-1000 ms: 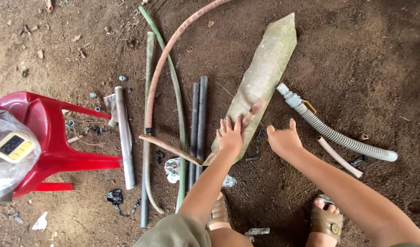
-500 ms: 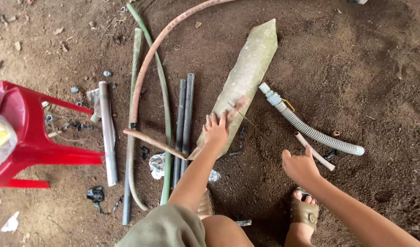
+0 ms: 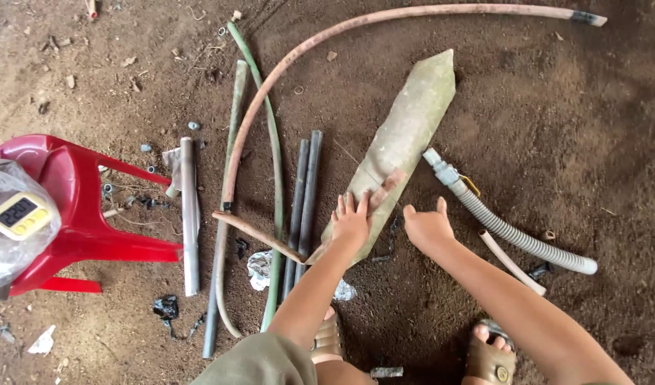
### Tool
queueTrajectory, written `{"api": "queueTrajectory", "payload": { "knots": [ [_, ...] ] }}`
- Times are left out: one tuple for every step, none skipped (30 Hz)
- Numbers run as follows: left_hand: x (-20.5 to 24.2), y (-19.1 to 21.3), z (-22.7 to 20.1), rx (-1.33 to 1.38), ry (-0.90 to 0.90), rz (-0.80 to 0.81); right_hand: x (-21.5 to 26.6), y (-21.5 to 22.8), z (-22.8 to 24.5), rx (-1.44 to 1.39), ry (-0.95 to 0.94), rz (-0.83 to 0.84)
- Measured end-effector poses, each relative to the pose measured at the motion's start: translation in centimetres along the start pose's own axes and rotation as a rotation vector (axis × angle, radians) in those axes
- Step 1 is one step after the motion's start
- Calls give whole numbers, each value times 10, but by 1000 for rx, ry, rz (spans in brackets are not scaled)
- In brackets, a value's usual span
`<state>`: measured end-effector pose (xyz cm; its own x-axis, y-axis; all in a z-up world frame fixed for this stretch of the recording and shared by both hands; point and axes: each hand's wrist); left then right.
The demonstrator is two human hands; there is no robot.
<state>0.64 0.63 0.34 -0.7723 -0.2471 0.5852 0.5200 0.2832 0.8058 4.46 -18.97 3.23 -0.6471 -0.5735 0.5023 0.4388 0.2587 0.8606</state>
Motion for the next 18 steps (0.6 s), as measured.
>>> {"api": "queueTrajectory", "payload": {
  "knots": [
    [0,-1,0,9,-5,17,-7,6,3,-49,7,8],
    [1,1,0,9,-2,18,-8,8,4,-50,9,8],
    [2,2,0,13,0,24,-8,9,5,-49,14,13],
    [4,3,-2,16,-2,32,-6,10,6,-48,15,20],
    [5,4,0,14,-3,35,-5,7,5,-51,14,22],
    [6,5,-1,2,-13,30,-2,4,2,-40,14,16],
    [7,6,-1,-10,-22,26,2,1,-1,-29,13,10],
    [10,7,-1,-12,-29,27,14,0,1,-31,6,11],
    [13,7,-1,-14,-15,26,27,-1,3,13,6,54],
    [12,12,-5,-13,-4,15,37,1,0,63,3,89],
    [16,20,-6,-11,-15,7,47,-4,-2,68,-8,83],
    [22,25,-8,-15,-3,23,60,-12,-5,17,-23,93],
    [29,30,-9,-19,8,39,73,-20,-8,-34,-37,102],
    [24,24,-8,-12,4,41,86,-27,-8,-28,-42,106],
    [19,17,-7,-19,2,33,99,-33,-8,-13,-52,118],
    [12,13,-4,-28,2,22,109,-39,-7,1,-60,126],
    [12,9,-4,-23,0,21,117,-46,-9,6,-62,126],
    [10,8,-3,-20,1,19,123,-53,-10,37,-62,138]
  ]
}}
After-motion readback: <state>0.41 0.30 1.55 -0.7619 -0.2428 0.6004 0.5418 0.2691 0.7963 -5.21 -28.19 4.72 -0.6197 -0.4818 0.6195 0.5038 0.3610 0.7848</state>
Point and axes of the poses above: each hand's wrist, its own x-axis away from the middle knuckle, its own y-axis out of the back of the hand, z = x × y, and after that the axes turned 7 degrees about y, right-handed
